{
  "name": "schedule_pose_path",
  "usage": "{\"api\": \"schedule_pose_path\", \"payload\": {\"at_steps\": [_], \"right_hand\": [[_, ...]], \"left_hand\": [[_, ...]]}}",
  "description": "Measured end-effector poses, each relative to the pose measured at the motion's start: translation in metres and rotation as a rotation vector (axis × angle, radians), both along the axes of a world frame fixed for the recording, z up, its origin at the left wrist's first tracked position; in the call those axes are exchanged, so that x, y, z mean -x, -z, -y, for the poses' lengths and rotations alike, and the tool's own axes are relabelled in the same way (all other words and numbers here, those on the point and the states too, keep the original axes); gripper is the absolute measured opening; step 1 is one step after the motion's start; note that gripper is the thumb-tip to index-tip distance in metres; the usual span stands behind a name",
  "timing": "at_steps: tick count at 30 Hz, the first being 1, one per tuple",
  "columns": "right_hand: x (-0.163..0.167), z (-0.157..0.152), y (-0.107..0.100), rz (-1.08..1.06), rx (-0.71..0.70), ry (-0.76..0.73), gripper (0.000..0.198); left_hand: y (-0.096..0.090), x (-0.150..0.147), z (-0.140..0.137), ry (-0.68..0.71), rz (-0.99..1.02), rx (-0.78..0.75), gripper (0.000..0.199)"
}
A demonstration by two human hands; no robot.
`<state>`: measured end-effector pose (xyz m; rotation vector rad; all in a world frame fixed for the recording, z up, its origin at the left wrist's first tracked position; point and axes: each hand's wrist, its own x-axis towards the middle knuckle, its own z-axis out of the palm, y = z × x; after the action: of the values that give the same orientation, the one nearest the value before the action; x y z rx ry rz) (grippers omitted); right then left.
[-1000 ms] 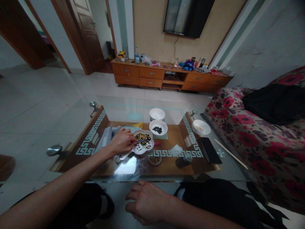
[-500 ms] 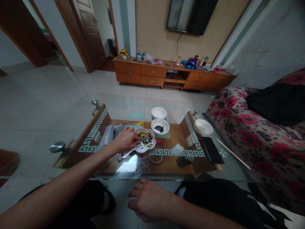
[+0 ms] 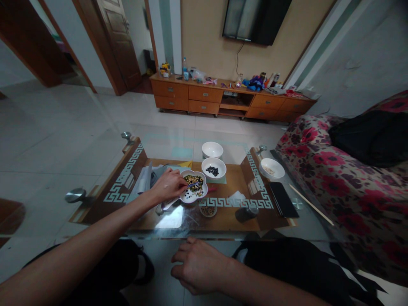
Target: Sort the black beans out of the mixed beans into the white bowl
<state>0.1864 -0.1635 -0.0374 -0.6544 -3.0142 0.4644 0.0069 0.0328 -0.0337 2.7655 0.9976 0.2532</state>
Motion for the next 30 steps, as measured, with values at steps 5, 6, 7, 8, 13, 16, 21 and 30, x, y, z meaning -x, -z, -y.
{"api": "schedule_pose_path", "payload": {"at_steps": [5,6,7,8,13,16,21,30], "right_hand": [[-0.0005,0.0006,0.0056,0.0,-0.001,0.005,0.014],[-0.0005,0.0006,0.0061,0.001,0.002,0.004,0.015],[-0.0006,0.0007,0.0062,0.003,0.005,0.002,0.015],[-0.0007,0.0007,0.0061,0.004,0.009,0.0,0.015],[-0.0011,-0.0001,0.004,-0.011,0.009,0.007,0.015],[-0.0007,-0.0008,0.0025,-0.02,0.0,0.003,0.016],[-0.0002,-0.0004,-0.0001,-0.009,0.001,0.005,0.016],[-0.0001,0.0,0.0038,0.007,-0.008,0.004,0.015]], "left_hand": [[0.0002,0.0001,0.0009,-0.002,0.055,0.012,0.028],[0.0002,0.0002,0.0011,-0.001,0.06,0.012,0.029],[0.0001,0.0002,0.0013,-0.002,0.064,0.011,0.029],[-0.0002,0.0002,0.0015,-0.003,0.065,0.011,0.028],[-0.0018,-0.0004,0.0017,-0.002,0.029,0.014,0.028],[-0.0013,-0.001,0.0015,-0.006,0.029,0.021,0.027],[0.0023,0.0002,0.0008,-0.004,0.052,0.026,0.028],[0.0004,-0.0076,-0.0029,-0.136,0.184,-0.078,0.023]]}}
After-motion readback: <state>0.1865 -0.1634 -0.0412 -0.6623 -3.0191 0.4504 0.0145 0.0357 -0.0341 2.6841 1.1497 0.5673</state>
